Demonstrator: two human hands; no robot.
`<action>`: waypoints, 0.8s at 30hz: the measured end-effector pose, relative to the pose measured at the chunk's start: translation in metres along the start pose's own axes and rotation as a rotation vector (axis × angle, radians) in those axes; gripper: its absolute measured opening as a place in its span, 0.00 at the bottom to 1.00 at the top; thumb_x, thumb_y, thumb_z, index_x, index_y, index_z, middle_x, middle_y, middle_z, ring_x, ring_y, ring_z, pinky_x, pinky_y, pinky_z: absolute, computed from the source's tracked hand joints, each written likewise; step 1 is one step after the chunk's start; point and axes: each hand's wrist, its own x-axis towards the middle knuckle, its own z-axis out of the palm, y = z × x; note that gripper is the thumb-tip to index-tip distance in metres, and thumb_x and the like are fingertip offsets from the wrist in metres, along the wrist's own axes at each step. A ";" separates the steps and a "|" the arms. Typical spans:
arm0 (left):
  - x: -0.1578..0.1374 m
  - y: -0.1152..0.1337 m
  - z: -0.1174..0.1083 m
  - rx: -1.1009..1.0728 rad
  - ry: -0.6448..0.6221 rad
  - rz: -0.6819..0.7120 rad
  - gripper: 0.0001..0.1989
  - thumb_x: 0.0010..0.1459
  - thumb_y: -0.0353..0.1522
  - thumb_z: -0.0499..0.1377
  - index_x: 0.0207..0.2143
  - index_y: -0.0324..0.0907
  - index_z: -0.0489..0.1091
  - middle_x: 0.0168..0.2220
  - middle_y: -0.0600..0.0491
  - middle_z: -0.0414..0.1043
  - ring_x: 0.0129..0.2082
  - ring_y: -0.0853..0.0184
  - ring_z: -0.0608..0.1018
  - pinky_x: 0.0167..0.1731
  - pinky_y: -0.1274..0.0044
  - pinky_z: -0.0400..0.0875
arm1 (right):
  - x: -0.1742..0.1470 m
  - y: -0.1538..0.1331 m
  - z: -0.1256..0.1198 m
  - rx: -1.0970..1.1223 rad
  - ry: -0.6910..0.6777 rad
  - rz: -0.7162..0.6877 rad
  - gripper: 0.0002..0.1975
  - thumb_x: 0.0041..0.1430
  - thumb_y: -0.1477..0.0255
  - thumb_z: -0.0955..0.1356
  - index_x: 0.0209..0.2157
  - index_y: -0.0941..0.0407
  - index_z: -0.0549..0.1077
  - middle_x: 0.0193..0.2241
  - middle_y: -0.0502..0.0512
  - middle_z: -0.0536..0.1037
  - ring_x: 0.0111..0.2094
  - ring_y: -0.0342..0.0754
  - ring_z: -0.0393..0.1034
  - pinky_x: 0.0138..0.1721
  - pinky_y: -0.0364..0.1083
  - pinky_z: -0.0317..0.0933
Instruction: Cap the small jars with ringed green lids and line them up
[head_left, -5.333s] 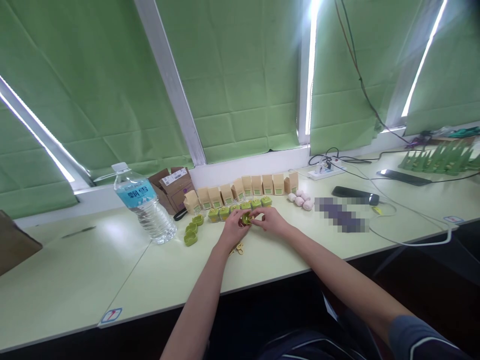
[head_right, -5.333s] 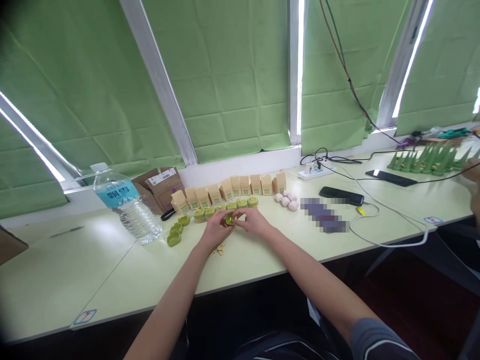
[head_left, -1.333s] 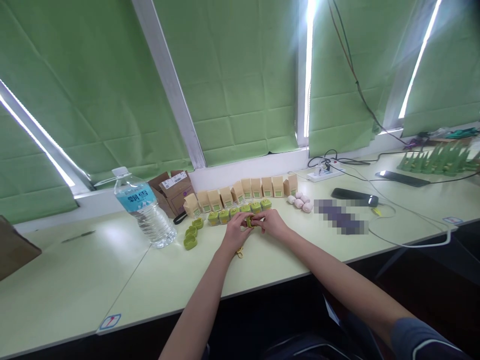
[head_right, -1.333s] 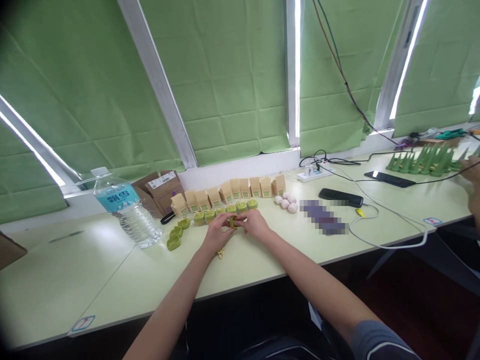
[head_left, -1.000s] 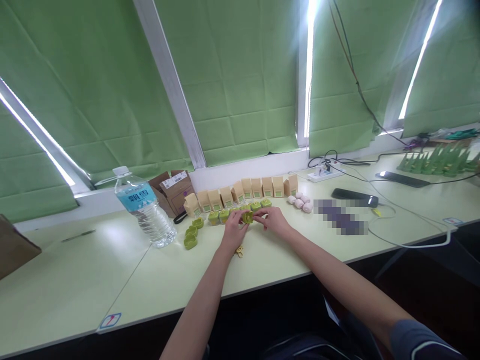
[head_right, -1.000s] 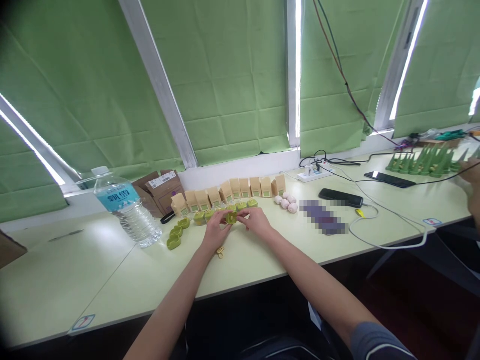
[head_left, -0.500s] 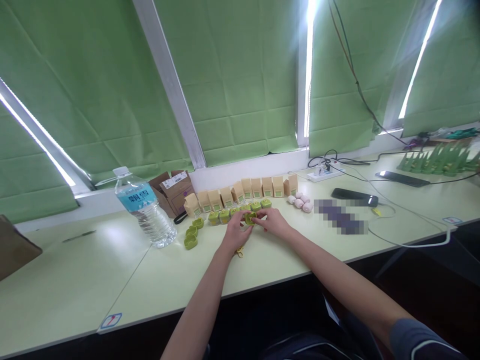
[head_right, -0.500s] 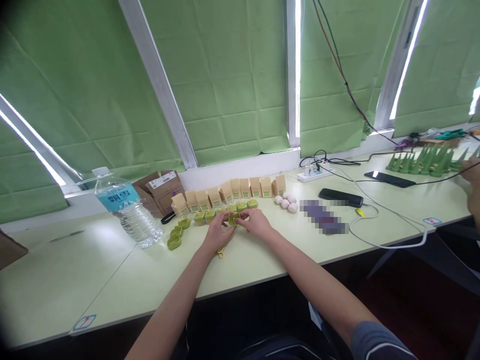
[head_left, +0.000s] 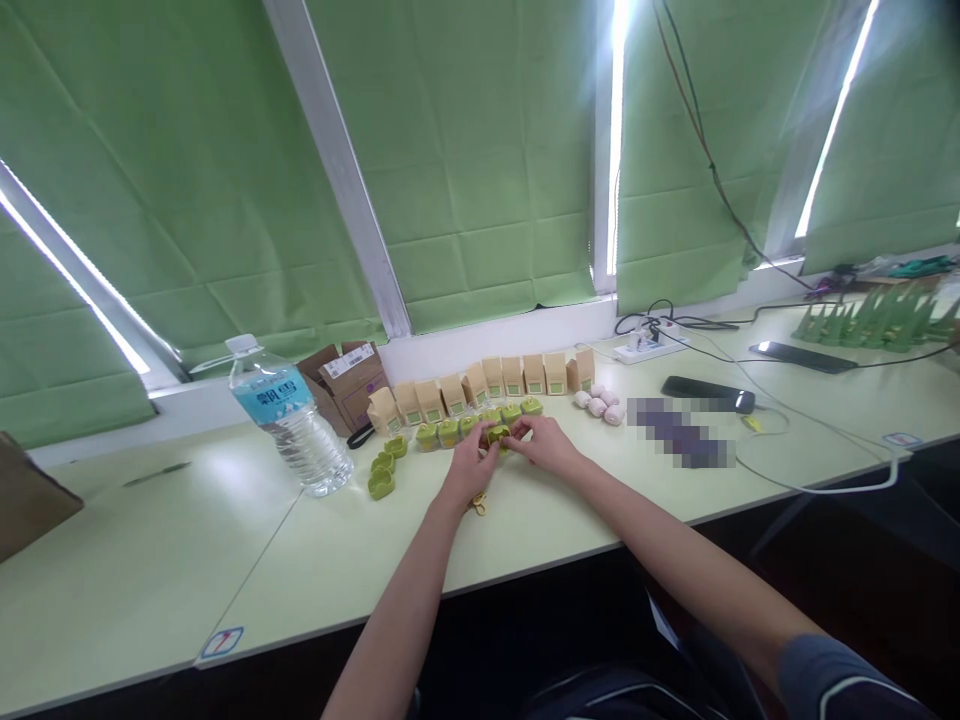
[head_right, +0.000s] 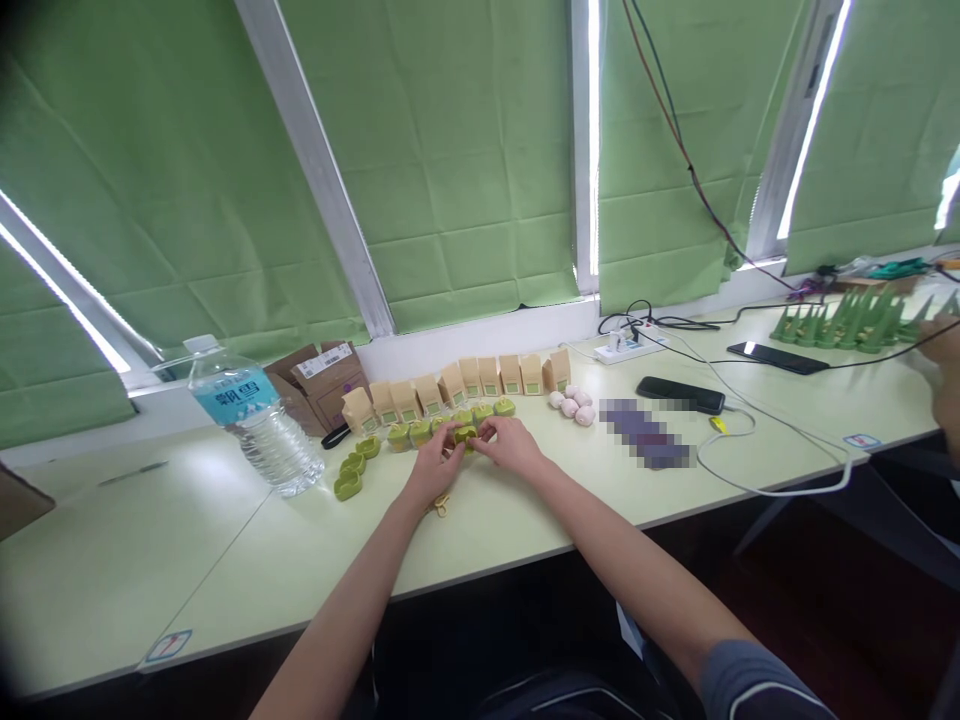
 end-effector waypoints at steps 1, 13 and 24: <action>0.000 0.000 0.000 0.015 -0.017 -0.012 0.16 0.62 0.35 0.55 0.52 0.42 0.67 0.33 0.52 0.73 0.27 0.68 0.74 0.29 0.76 0.69 | 0.000 -0.001 0.000 -0.003 -0.004 -0.007 0.16 0.56 0.57 0.70 0.34 0.56 0.74 0.35 0.53 0.81 0.16 0.39 0.66 0.20 0.42 0.61; 0.000 -0.002 0.001 0.064 -0.026 0.025 0.14 0.60 0.35 0.56 0.48 0.43 0.68 0.33 0.53 0.75 0.27 0.69 0.72 0.30 0.76 0.67 | -0.002 -0.003 0.000 -0.055 -0.016 -0.050 0.09 0.56 0.63 0.70 0.32 0.56 0.74 0.33 0.52 0.80 0.29 0.44 0.72 0.28 0.42 0.64; -0.001 -0.004 0.002 0.090 -0.026 0.030 0.12 0.60 0.34 0.55 0.46 0.43 0.69 0.26 0.57 0.69 0.24 0.69 0.69 0.28 0.77 0.64 | -0.002 -0.003 0.001 -0.111 -0.044 -0.053 0.06 0.56 0.68 0.70 0.30 0.56 0.72 0.32 0.51 0.80 0.26 0.43 0.70 0.29 0.42 0.60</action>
